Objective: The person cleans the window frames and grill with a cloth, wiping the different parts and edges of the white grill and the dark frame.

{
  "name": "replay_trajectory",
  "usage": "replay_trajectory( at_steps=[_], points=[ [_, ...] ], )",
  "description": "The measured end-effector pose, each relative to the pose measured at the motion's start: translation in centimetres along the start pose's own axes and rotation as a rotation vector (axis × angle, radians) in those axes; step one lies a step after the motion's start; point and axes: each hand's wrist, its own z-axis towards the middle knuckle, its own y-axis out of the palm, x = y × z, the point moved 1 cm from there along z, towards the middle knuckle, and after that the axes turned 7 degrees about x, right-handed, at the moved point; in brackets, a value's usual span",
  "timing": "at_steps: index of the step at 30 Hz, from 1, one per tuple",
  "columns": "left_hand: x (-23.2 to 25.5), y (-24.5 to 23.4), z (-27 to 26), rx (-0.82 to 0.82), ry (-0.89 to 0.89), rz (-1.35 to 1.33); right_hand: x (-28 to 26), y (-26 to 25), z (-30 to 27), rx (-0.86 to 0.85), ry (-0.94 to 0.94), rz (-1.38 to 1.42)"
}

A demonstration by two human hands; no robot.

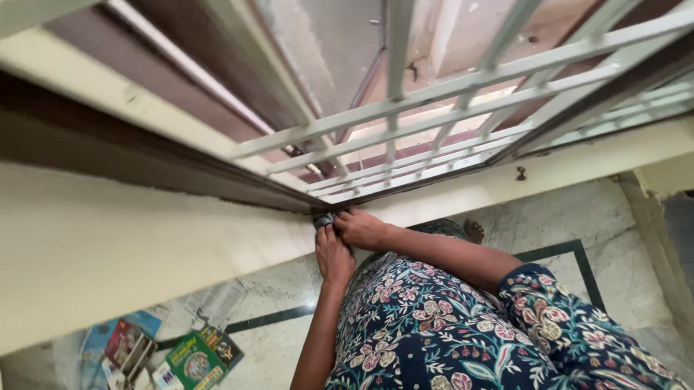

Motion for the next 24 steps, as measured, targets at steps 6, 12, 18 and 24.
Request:
replay_trajectory(
  at_steps=[6, 12, 18, 24],
  points=[
    [2.8, -0.2, 0.5, -0.148, 0.122, -0.078, 3.3, -0.2, -4.6, 0.039, 0.035, 0.146],
    [11.9, 2.8, 5.1, -0.133, 0.370, -0.096, 7.7, -2.4, -14.4, 0.144, 0.335, 0.275],
    [24.9, 5.7, 8.8, -0.220, 0.563, -0.156, 12.0, -5.8, -26.1, 0.106, 0.664, 0.256],
    [40.1, 11.0, 11.1, -0.217, 0.721, -0.020, 17.9, -10.6, -38.1, 0.208, 0.760, 0.056]
  ],
)
